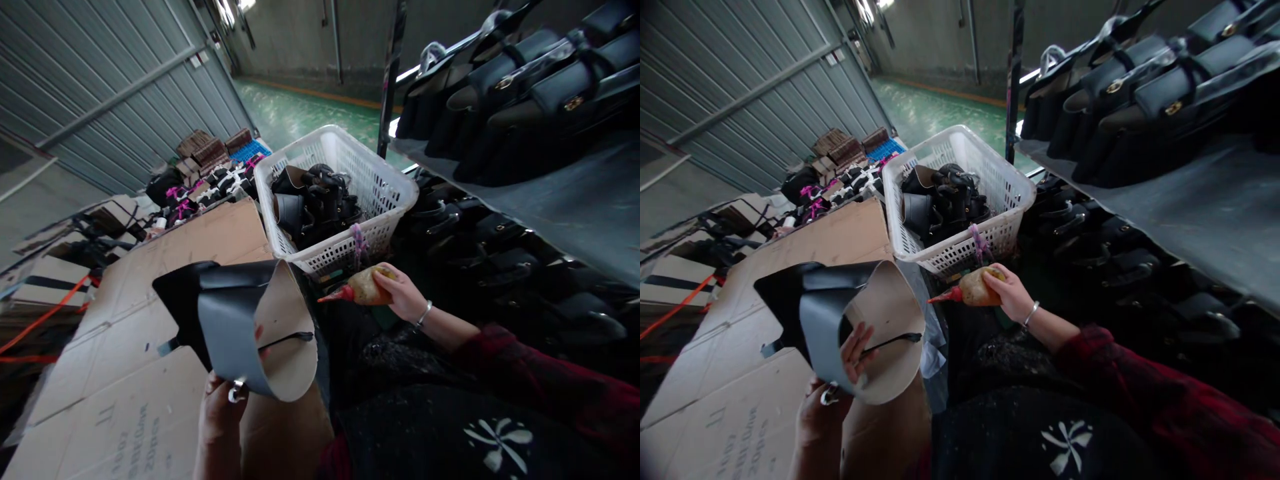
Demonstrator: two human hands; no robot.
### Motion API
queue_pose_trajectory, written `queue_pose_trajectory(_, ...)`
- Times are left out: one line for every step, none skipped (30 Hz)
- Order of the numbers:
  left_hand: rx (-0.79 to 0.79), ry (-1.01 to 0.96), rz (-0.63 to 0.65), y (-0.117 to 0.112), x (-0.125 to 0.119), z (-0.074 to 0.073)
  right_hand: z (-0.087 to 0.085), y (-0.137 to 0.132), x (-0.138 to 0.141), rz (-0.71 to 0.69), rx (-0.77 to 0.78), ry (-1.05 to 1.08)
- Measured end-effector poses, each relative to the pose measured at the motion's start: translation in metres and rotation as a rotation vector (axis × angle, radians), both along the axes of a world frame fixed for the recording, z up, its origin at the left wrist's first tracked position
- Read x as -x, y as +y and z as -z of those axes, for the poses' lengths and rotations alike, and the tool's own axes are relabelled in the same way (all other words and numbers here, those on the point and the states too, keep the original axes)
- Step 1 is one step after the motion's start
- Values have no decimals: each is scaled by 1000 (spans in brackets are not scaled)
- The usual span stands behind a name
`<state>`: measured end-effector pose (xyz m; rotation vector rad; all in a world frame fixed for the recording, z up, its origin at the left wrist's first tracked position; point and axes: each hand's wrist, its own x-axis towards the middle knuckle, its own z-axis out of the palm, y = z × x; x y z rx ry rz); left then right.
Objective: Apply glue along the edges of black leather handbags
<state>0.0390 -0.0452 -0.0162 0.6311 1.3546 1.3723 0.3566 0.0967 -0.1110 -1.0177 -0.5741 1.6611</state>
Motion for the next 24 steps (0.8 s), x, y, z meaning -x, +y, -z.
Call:
queue_pose_trajectory(-5, -2, 19, -1, -2, 0, 0, 5, 2, -2, -14, -11)
queue_pose_trajectory(-13, -1, 42, -1, -4, -1, 0, 10, 5, -1, -23, -18)
queue_pose_trajectory(-19, 2, 70, -1, -5, -3, -1, 15, 8, -1, -27, -19)
queue_pose_trajectory(-23, 10, 97, -1, -6, -4, -1, 19, 11, -3, -27, -15)
queue_pose_trajectory(-29, 21, 124, -1, -6, -4, -2, 24, 14, -7, -26, -9)
queue_pose_trajectory(-34, 30, 157, -1, -6, -5, -2, 28, 17, -13, -27, -3)
queue_pose_trajectory(-37, 41, 198, -1, -6, -4, -3, 31, 20, -22, -30, 1)
queue_pose_trajectory(-35, 54, 237, -1, -5, -4, -3, 33, 23, -34, -36, 3)
queue_pose_trajectory(-33, 63, 264, -1, -5, -4, -4, 36, 25, -49, -44, 5)
queue_pose_trajectory(-27, 61, 276, 0, -5, -4, -5, 37, 27, -66, -54, 7)
queue_pose_trajectory(-19, 50, 269, 0, -6, -5, -7, 39, 28, -83, -62, 11)
queue_pose_trajectory(-8, 38, 247, 1, -7, -5, -8, 40, 29, -97, -71, 15)
queue_pose_trajectory(3, 24, 219, 2, -8, -6, -9, 41, 30, -107, -80, 17)
queue_pose_trajectory(16, 11, 192, 2, -9, -7, -10, 41, 30, -111, -88, 17)
queue_pose_trajectory(34, 4, 169, 3, -11, -8, -11, 42, 30, -111, -93, 15)
queue_pose_trajectory(55, -1, 148, 3, -12, -9, -11, 43, 30, -107, -96, 11)
queue_pose_trajectory(74, -7, 127, 4, -13, -9, -11, 45, 31, -100, -95, 8)
queue_pose_trajectory(95, -14, 111, 4, -13, -9, -11, 46, 31, -94, -94, 7)
queue_pose_trajectory(109, -22, 101, 5, -14, -9, -11, 48, 32, -88, -91, 9)
queue_pose_trajectory(117, -29, 101, 5, -14, -9, -10, 50, 33, -82, -90, 11)
queue_pose_trajectory(120, -33, 110, 6, -14, -9, -10, 52, 34, -77, -92, 13)
queue_pose_trajectory(120, -34, 122, 6, -13, -8, -10, 55, 36, -72, -97, 15)
queue_pose_trajectory(121, -35, 132, 7, -13, -8, -10, 57, 37, -68, -104, 15)
queue_pose_trajectory(123, -38, 134, 7, -12, -8, -10, 60, 38, -65, -112, 15)
